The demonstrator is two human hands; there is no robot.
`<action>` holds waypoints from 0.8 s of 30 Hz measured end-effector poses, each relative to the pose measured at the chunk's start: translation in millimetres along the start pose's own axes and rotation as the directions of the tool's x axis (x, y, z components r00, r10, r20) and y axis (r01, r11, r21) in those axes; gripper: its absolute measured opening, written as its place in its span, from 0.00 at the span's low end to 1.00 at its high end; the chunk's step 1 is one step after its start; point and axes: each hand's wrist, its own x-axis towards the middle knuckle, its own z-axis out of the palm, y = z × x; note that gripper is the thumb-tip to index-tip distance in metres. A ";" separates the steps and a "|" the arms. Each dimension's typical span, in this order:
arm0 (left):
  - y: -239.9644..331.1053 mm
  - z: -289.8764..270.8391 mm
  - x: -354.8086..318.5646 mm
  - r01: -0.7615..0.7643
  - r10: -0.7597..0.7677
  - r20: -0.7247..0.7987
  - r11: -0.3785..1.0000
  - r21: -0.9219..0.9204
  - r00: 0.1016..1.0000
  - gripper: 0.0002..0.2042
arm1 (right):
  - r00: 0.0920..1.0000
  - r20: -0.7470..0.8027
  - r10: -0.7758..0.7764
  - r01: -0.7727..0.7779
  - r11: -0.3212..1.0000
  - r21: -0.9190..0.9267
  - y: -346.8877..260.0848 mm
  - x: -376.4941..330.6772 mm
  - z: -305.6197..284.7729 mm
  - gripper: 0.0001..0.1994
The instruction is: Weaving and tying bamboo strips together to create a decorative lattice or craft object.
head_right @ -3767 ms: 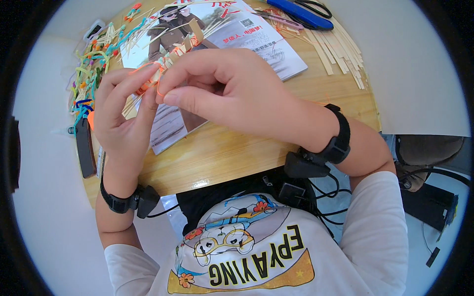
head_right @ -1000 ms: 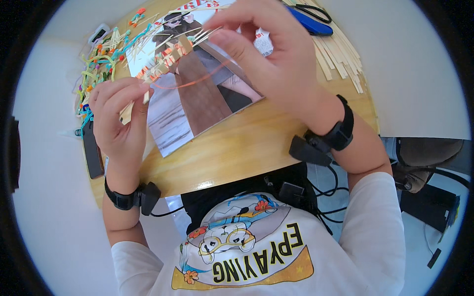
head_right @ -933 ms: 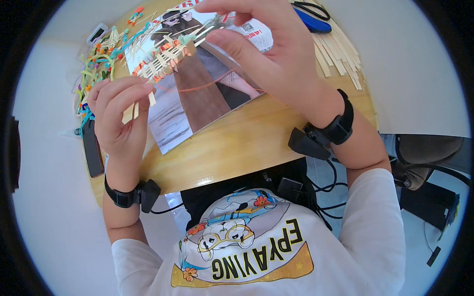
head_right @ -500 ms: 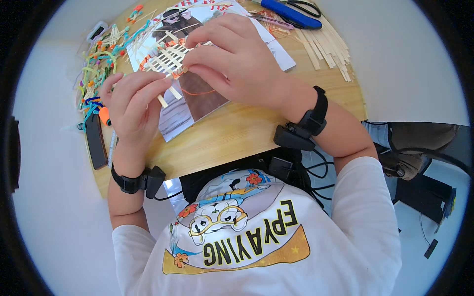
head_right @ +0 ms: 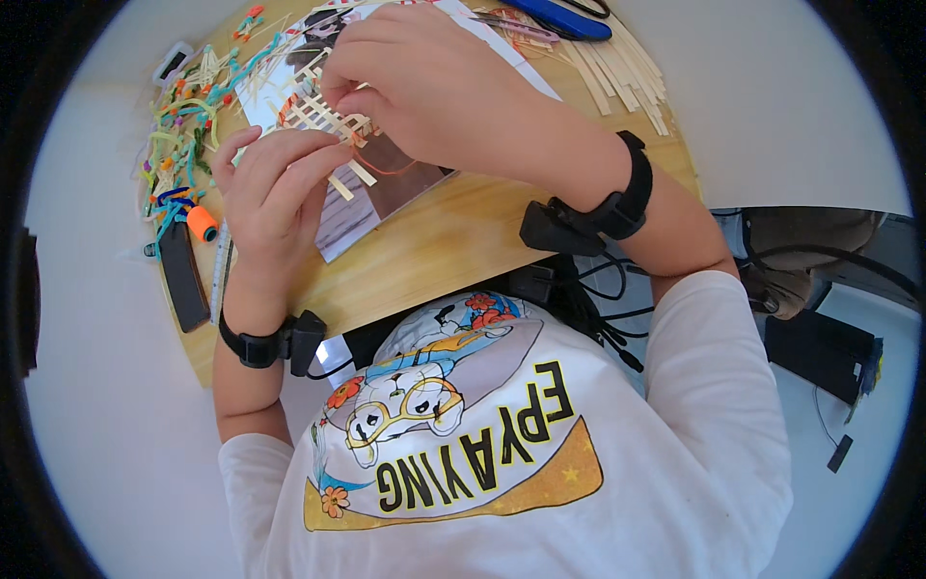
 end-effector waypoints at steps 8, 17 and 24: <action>-0.7 2.0 1.2 -0.039 0.038 -0.035 0.999 -0.015 0.999 0.13 | 0.973 0.056 0.223 -0.229 0.961 0.153 -0.5 10.8 -8.2 0.08; -6.5 1.9 -0.4 0.043 -0.041 -0.141 0.999 0.010 0.989 0.14 | 0.781 0.037 0.624 -0.521 0.617 0.589 5.0 -51.4 14.2 0.08; -13.2 9.7 -6.0 0.225 -0.231 -0.067 0.971 -0.084 0.971 0.15 | 0.864 0.343 0.369 -0.461 0.304 0.834 20.4 -21.0 55.0 0.14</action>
